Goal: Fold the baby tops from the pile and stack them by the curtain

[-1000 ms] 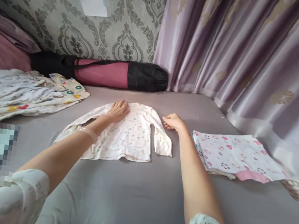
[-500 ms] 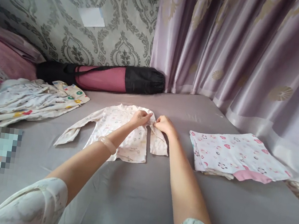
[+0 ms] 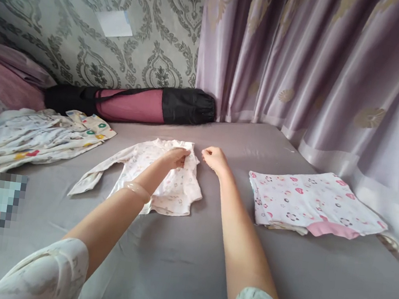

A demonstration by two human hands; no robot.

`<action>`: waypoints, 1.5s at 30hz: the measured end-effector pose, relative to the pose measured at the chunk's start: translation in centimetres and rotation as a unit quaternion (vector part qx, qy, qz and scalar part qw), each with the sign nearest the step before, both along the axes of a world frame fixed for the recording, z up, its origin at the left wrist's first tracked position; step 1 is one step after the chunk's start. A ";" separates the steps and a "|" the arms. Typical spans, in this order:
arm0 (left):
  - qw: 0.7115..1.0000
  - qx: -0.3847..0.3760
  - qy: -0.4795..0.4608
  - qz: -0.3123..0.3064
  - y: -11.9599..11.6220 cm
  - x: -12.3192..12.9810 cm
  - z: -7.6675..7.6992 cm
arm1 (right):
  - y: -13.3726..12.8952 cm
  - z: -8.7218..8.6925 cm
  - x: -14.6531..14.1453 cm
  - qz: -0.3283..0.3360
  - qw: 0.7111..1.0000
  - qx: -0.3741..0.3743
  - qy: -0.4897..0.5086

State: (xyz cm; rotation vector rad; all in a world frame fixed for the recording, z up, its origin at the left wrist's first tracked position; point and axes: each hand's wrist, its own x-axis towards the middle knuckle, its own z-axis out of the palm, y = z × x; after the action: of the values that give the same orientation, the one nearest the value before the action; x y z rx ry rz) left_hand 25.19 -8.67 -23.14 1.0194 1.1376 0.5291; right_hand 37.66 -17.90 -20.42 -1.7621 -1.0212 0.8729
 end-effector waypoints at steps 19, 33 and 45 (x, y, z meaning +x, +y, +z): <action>0.995 0.078 -0.070 0.007 -0.3 1.0 -0.4 | -3.3 1.9 4.1 0.188 0.969 -0.137 0.088; 0.752 0.554 0.302 -0.190 2.2 -0.9 -4.0 | -4.6 0.3 10.0 -0.140 0.976 -0.008 0.167; 0.728 0.518 0.398 -0.207 0.4 -0.1 -3.7 | -4.2 -2.0 12.2 -0.174 0.974 0.055 -0.136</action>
State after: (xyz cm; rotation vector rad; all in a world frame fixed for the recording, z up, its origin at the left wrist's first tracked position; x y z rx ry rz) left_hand 25.05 -8.23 -26.82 2.6087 1.2573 0.3256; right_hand 49.90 -22.13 -22.47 -1.9236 -0.8732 0.3578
